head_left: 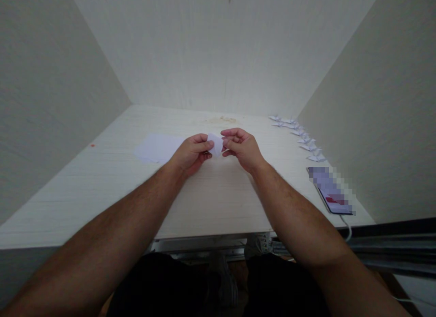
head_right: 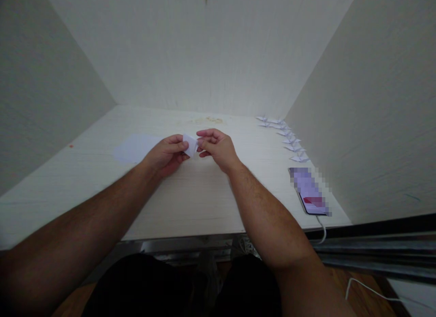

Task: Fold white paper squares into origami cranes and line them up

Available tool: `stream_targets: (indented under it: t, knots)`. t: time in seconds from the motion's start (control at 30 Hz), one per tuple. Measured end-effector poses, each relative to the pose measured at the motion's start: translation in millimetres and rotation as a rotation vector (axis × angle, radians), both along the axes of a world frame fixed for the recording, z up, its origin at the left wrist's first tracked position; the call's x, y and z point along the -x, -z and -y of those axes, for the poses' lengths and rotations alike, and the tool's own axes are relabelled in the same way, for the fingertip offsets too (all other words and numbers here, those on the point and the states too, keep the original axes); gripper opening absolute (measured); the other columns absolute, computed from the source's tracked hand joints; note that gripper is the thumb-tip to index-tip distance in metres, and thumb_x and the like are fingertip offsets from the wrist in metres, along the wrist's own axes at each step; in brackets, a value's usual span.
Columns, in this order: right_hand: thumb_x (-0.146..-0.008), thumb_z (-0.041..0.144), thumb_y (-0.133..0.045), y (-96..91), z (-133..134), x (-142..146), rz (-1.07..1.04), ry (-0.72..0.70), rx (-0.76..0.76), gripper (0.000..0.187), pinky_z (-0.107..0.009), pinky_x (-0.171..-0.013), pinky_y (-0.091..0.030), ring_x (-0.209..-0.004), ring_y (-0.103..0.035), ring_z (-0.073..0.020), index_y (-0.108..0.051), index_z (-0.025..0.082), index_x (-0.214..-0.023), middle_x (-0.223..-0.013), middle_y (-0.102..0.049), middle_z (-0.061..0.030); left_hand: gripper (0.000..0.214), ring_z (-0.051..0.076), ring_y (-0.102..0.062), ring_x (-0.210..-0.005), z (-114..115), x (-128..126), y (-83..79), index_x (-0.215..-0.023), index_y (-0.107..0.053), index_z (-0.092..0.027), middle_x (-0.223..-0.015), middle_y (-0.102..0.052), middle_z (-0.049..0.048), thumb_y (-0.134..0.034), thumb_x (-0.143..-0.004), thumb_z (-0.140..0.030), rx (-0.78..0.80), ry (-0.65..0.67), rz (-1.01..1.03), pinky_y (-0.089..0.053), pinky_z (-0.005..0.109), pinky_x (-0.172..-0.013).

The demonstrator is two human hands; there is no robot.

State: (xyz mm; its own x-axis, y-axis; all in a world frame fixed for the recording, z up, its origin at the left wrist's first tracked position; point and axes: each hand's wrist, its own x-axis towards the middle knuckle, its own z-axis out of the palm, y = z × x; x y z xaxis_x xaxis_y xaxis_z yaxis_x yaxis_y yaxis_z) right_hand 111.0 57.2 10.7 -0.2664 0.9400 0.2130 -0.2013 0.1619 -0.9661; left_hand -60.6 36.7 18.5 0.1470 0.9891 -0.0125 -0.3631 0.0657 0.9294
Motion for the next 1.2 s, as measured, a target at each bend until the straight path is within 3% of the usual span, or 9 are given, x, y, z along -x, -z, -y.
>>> stream_targets:
  t: [0.13,0.27,0.47,0.6,0.83,1.2]
  knots:
    - [-0.067,0.026,-0.074,0.0,3,6,0.11,0.123,-0.059,0.02,-0.025,-0.056,-0.055,-0.062,-0.063,-0.0112,-0.064,0.02,-0.083,-0.075,-0.067,0.0023,0.024,0.008,-0.052,-0.051,-1,-3,2.7,-0.069,-0.062,-0.016,-0.061,-0.061,-0.0011,-0.081,-0.057,-0.024,-0.088,-0.155,-0.125,-0.038,0.02,-0.047]
    - [-0.067,0.029,-0.072,-3.8,9,9,0.091,0.133,-0.042,0.017,-0.027,-0.058,-0.057,-0.068,-0.065,-0.0131,-0.068,0.02,-0.08,-0.085,-0.073,-0.0015,0.025,0.008,-0.052,-0.051,-2,-6,6.3,-0.071,-0.062,-0.016,-0.061,-0.063,-0.0014,-0.081,-0.058,-0.027,-0.174,-0.249,-0.198,-0.041,0.02,-0.048]
    - [-0.069,0.035,-0.073,-4.5,8,10,0.251,0.272,-0.055,0.018,-0.024,-0.047,-0.047,-0.051,-0.055,-0.0106,-0.068,0.018,-0.075,-0.063,-0.066,0.0003,0.019,0.01,-0.057,-0.053,-1,-6,7.3,-0.07,-0.063,-0.017,-0.063,-0.065,-0.0005,-0.077,-0.063,-0.027,-0.172,-0.269,-0.283,-0.049,0.023,-0.05]
    - [-0.07,0.029,-0.07,-3.5,8,7,0.329,0.258,-0.082,0.015,-0.024,-0.049,-0.045,-0.053,-0.056,-0.011,-0.071,0.017,-0.078,-0.063,-0.067,-0.0002,0.011,0.01,-0.058,-0.053,-2,-3,5.1,-0.071,-0.07,-0.015,-0.061,-0.066,0.0004,-0.074,-0.066,-0.023,-0.198,-0.302,-0.316,-0.049,0.022,-0.052]
    - [-0.069,0.031,-0.071,2.5,7,7,0.338,0.282,-0.151,0.018,-0.025,-0.052,-0.042,-0.054,-0.053,-0.0101,-0.07,0.018,-0.081,-0.062,-0.062,0.0032,0.018,0.012,-0.062,-0.054,-3,-2,4.7,-0.075,-0.073,-0.013,-0.062,-0.069,0.0026,-0.079,-0.064,-0.026,-0.157,-0.281,-0.339,-0.053,0.025,-0.056]
    - [-0.071,0.033,-0.072,9.3,2,5,0.342,0.315,-0.196,0.019,-0.026,-0.056,-0.042,-0.058,-0.052,-0.0112,-0.073,0.02,-0.085,-0.065,-0.062,0.0029,0.007,0.014,-0.062,-0.049,1,-3,-2.5,-0.065,-0.07,-0.013,-0.054,-0.065,0.0037,-0.075,-0.064,-0.019,-0.092,-0.266,-0.368,-0.055,0.027,-0.055]
